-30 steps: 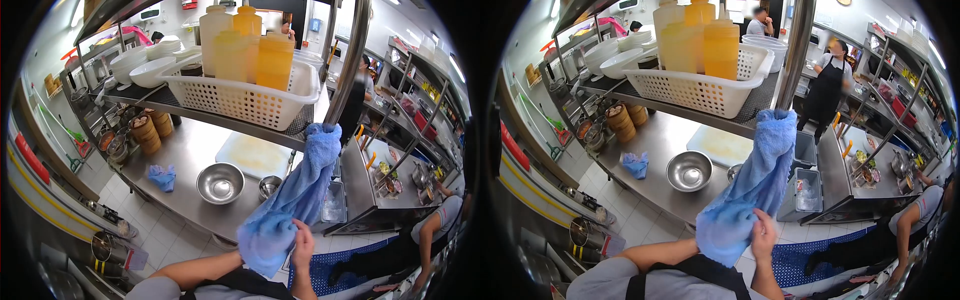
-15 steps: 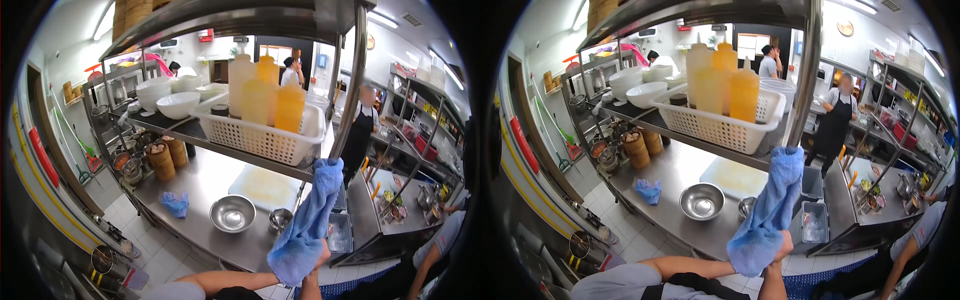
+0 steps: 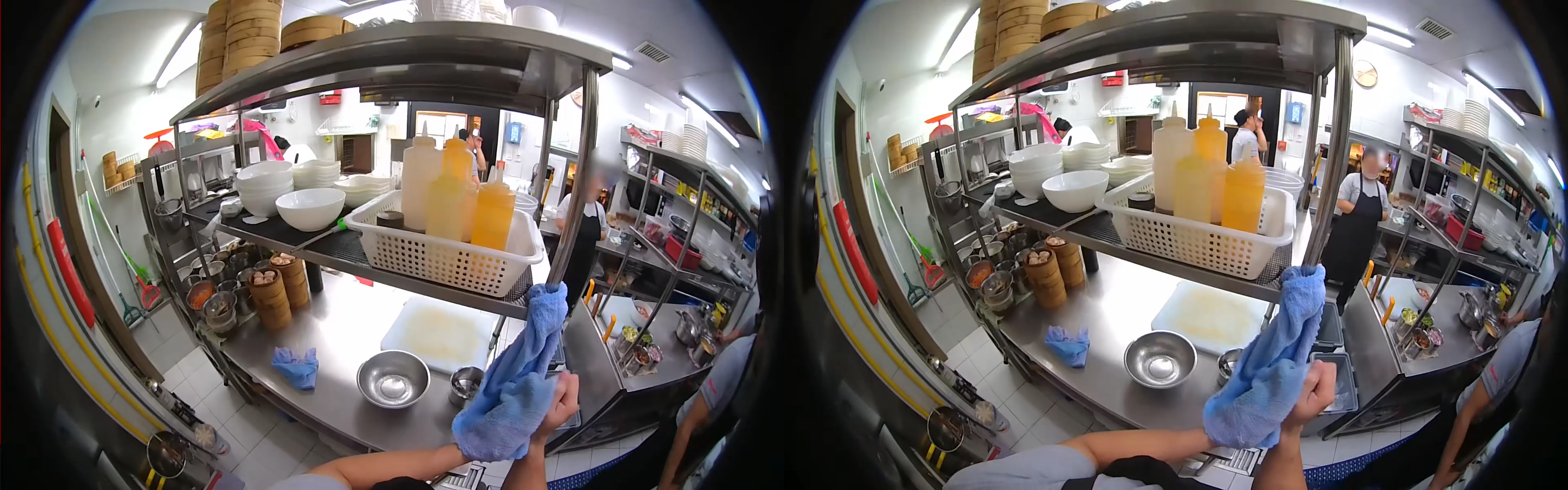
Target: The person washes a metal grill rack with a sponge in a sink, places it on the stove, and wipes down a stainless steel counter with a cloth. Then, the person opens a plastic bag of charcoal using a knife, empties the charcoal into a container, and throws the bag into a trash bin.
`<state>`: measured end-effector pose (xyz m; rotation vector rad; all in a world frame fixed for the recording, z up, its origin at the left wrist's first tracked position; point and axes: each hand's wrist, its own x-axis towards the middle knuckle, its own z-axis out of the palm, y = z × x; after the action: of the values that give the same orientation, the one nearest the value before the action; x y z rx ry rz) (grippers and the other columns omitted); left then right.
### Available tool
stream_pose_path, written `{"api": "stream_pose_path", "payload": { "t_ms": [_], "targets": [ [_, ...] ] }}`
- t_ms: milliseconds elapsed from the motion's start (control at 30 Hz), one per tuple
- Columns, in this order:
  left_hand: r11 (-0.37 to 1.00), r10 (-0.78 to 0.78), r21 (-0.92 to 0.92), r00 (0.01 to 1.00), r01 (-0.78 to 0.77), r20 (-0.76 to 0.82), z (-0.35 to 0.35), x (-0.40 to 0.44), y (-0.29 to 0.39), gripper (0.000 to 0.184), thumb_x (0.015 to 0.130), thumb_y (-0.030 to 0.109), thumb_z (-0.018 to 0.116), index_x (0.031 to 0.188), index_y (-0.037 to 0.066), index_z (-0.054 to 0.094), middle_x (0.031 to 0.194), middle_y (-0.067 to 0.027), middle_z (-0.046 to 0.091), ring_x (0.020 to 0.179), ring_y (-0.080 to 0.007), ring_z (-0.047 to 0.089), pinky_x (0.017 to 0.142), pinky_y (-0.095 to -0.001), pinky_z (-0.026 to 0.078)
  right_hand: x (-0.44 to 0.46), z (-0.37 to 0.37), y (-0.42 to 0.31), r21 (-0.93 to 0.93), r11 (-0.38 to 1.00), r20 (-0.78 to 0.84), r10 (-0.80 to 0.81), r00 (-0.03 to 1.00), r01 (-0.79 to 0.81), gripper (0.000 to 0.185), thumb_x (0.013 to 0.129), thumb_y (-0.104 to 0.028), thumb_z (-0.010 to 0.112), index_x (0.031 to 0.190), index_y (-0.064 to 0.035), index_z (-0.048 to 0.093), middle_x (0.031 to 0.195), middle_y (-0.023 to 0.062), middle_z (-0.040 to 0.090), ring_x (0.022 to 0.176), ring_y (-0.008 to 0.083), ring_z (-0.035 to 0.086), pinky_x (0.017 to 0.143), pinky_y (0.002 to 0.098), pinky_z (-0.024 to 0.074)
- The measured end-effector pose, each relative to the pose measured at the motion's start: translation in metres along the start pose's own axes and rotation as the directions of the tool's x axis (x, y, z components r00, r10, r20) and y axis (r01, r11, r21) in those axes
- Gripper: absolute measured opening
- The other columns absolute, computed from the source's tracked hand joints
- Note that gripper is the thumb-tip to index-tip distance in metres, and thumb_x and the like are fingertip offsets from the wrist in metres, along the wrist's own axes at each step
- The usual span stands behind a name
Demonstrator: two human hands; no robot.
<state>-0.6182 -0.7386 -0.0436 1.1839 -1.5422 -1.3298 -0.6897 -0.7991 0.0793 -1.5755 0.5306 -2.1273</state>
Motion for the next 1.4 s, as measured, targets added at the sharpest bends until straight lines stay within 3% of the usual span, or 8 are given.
{"api": "stream_pose_path", "payload": {
  "t_ms": [367, 467, 600, 733, 933, 1000, 1267, 1400],
  "targets": [
    [0.763, -0.142, 0.646, 0.970, -0.019, 0.196, -0.119, -0.154, -0.037, 0.044, 0.096, 0.033, 0.056, 0.131, 0.006, 0.059, 0.110, -0.0168, 0.071, 0.098, -0.0272, 0.067, 0.090, -0.0366, 0.050, 0.037, -0.035, -0.021, -0.633, 0.774, -0.046, -0.062, 0.997, 0.019, 0.039, 0.096, -0.014, 0.062, 0.064, 0.0022, 0.046, 0.056, 0.0057, 0.042, 0.053, 0.0157, 0.035, 0.052, 0.0355, 0.0311],
    [0.846, -0.086, 0.483, 0.950, 0.228, -0.299, -0.186, -0.245, 0.040, 0.042, 0.097, 0.029, 0.057, 0.135, 0.012, 0.059, 0.123, -0.0083, 0.067, 0.111, -0.0189, 0.063, 0.096, -0.0349, 0.048, 0.052, -0.024, -0.046, -0.741, 0.613, 0.029, -0.379, 0.925, 0.274, 0.031, 0.095, -0.015, 0.063, 0.072, 0.0028, 0.053, 0.065, 0.0094, 0.049, 0.059, 0.0199, 0.043, 0.060, 0.0355, 0.0382],
    [0.934, 0.310, 0.353, 0.616, -0.055, -0.724, -0.298, -0.360, 0.150, 0.041, 0.098, 0.012, 0.055, 0.137, 0.003, 0.053, 0.115, -0.0098, 0.068, 0.110, -0.0181, 0.062, 0.097, -0.0328, 0.048, 0.074, 0.014, -0.107, -0.596, 0.748, 0.005, -0.358, 0.934, 0.290, 0.021, 0.094, -0.010, 0.062, 0.078, 0.0025, 0.057, 0.072, 0.0100, 0.052, 0.069, 0.0216, 0.050, 0.068, 0.0342, 0.0413],
    [0.579, 0.759, 0.808, 0.433, -0.108, -0.486, -0.354, -0.410, 0.277, 0.051, 0.099, 0.021, 0.053, 0.147, 0.007, 0.042, 0.118, -0.0097, 0.064, 0.099, -0.0136, 0.058, 0.094, -0.0302, 0.048, 0.094, 0.078, -0.168, -0.449, 0.690, 0.140, -0.573, 0.808, 0.567, 0.014, 0.089, -0.002, 0.064, 0.077, 0.0015, 0.058, 0.073, 0.0105, 0.056, 0.069, 0.0244, 0.053, 0.067, 0.0347, 0.0423],
    [0.129, 0.929, 0.979, 0.326, 0.156, -0.175, -0.399, -0.345, 0.458, 0.060, 0.096, 0.037, 0.060, 0.146, 0.009, 0.043, 0.124, -0.0150, 0.062, 0.107, -0.0218, 0.063, 0.088, -0.0325, 0.050, 0.163, 0.209, -0.240, -0.288, 0.443, 0.347, -0.778, 0.524, 0.849, 0.014, 0.087, -0.010, 0.069, 0.080, -0.0006, 0.063, 0.074, 0.0089, 0.059, 0.071, 0.0244, 0.057, 0.067, 0.0346, 0.0447],
    [-0.018, 0.955, 0.946, 0.286, 0.323, -0.079, -0.410, -0.315, 0.503, 0.082, 0.088, 0.050, 0.062, 0.149, 0.002, 0.034, 0.138, -0.0306, 0.049, 0.131, -0.0381, 0.048, 0.110, -0.0408, 0.038, 0.202, 0.258, -0.251, -0.236, 0.382, 0.348, -0.825, 0.445, 0.893, 0.017, 0.090, -0.019, 0.069, 0.083, -0.0042, 0.065, 0.077, 0.0082, 0.063, 0.071, 0.0223, 0.061, 0.068, 0.0347, 0.0478],
    [0.191, 0.876, 0.784, 0.258, 0.591, -0.407, -0.502, -0.245, 0.567, 0.091, 0.077, 0.065, 0.070, 0.134, -0.003, 0.051, 0.119, -0.0216, 0.064, 0.111, -0.0289, 0.063, 0.093, -0.0399, 0.051, 0.310, 0.413, -0.318, -0.273, 0.549, 0.565, -0.573, 0.593, 0.790, 0.042, 0.085, -0.041, 0.069, 0.102, -0.0022, 0.073, 0.099, 0.0226, 0.071, 0.096, 0.0377, 0.069, 0.088, 0.0443, 0.0529],
    [0.158, 0.953, 0.830, 0.137, 0.535, -0.270, -0.554, -0.275, 0.570, 0.092, 0.071, 0.070, 0.072, 0.120, -0.007, 0.059, 0.102, -0.0185, 0.070, 0.097, -0.0263, 0.068, 0.089, -0.0370, 0.051, 0.313, 0.459, -0.310, -0.372, 0.610, 0.574, -0.440, 0.690, 0.699, 0.043, 0.086, -0.040, 0.067, 0.097, 0.0011, 0.073, 0.101, 0.0240, 0.070, 0.098, 0.0389, 0.068, 0.089, 0.0454, 0.0521]
  ]
}}
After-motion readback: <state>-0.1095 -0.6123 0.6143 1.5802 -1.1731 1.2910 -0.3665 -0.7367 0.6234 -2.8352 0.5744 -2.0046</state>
